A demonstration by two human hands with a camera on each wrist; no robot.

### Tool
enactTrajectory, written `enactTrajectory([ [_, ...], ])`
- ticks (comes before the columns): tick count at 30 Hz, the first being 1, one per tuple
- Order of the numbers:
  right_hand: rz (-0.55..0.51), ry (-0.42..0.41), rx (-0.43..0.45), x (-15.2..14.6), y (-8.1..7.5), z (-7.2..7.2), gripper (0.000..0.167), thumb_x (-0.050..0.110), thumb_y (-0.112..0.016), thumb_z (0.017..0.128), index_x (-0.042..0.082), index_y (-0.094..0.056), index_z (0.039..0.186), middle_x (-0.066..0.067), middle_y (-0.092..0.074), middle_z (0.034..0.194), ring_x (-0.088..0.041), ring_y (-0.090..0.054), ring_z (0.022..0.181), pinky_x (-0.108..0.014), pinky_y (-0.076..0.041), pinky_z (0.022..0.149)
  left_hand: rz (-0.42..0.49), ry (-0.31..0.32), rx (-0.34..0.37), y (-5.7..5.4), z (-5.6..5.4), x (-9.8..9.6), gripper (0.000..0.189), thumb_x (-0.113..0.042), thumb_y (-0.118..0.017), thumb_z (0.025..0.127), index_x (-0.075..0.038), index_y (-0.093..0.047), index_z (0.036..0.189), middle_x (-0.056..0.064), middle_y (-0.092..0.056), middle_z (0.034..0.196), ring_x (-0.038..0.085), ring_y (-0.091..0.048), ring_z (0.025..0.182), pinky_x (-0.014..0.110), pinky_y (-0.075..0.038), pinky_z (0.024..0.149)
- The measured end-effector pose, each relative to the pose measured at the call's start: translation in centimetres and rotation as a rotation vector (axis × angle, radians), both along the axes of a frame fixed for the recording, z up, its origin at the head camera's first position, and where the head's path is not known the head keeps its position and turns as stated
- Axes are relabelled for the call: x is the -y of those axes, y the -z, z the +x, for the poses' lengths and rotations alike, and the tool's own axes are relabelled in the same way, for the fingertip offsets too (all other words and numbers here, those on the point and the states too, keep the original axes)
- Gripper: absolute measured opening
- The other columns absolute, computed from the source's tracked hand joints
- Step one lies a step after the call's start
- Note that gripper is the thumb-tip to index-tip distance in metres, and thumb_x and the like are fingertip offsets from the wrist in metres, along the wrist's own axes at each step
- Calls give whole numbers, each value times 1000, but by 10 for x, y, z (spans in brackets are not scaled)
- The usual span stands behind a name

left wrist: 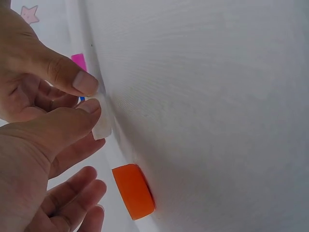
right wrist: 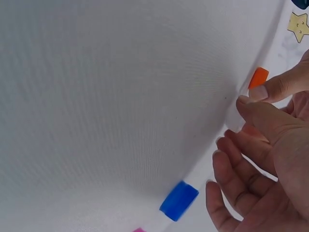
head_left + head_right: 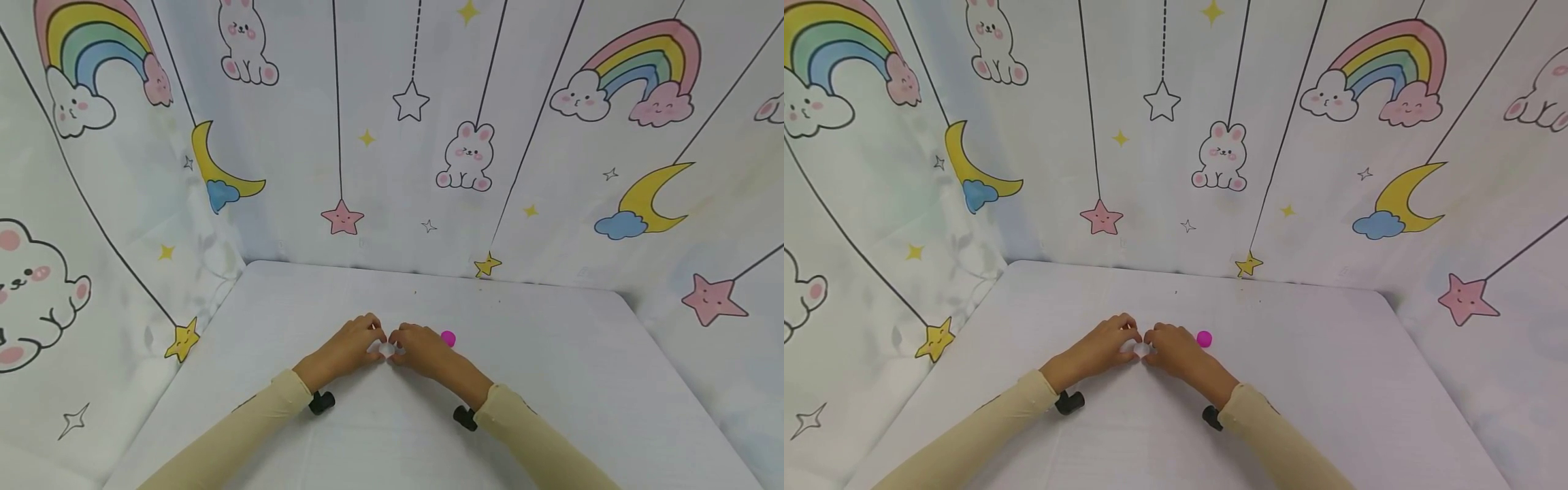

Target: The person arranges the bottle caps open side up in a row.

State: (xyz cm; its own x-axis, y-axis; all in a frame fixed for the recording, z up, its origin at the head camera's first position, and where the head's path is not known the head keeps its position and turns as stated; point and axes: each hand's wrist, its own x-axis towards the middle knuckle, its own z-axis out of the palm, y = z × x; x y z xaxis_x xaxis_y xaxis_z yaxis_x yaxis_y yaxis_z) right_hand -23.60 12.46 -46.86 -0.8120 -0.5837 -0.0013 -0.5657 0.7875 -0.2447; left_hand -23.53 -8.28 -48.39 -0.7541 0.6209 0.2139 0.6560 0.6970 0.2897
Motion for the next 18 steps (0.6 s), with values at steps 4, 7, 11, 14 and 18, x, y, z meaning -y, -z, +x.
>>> enactTrajectory([
  [4, 13, -13, -29, 0, 1, -1, 29, 27, -86, 91, 11, -78, 114, -3, -71, 101, -16, -65, 85, -38, -56, 78, -4, 2, 1, 0, 0, 0, 25, -25, -85, 91, -12, -76, 111, 9, -61, 121, 27, -60, 109, 44, -51, 91],
  [7, 15, -19, -42, 1, 0, -1, 29, 27, -86, 90, 11, -78, 113, -4, -72, 101, -16, -65, 84, -39, -56, 78, 2, 1, 4, 0, -1, 0, 25, -25, -85, 91, -12, -76, 111, 9, -61, 121, 28, -60, 109, 45, -50, 91],
  [11, 23, -15, -38, 1, 0, -1, 29, 28, -85, 91, 11, -78, 114, -4, -72, 101, -17, -67, 87, -41, -57, 81, -2, -7, 13, 2, -2, -1, 25, -26, -85, 91, -13, -76, 111, 8, -61, 122, 27, -59, 110, 45, -50, 91],
  [14, 36, -6, -34, 1, 0, 0, 31, 29, -85, 91, 12, -78, 115, -2, -72, 101, -17, -67, 89, -41, -56, 84, -12, -11, 16, 3, -2, -1, 25, -26, -85, 91, -13, -76, 111, 8, -61, 123, 27, -59, 110, 45, -49, 91],
  [18, 46, 6, -35, 2, 0, 1, 32, 31, -85, 91, 13, -78, 116, -1, -72, 101, -16, -67, 91, -41, -53, 84, -20, -9, 10, 3, -1, -1, 25, -26, -85, 91, -13, -76, 110, 8, -61, 123, 27, -59, 110, 45, -49, 90],
])
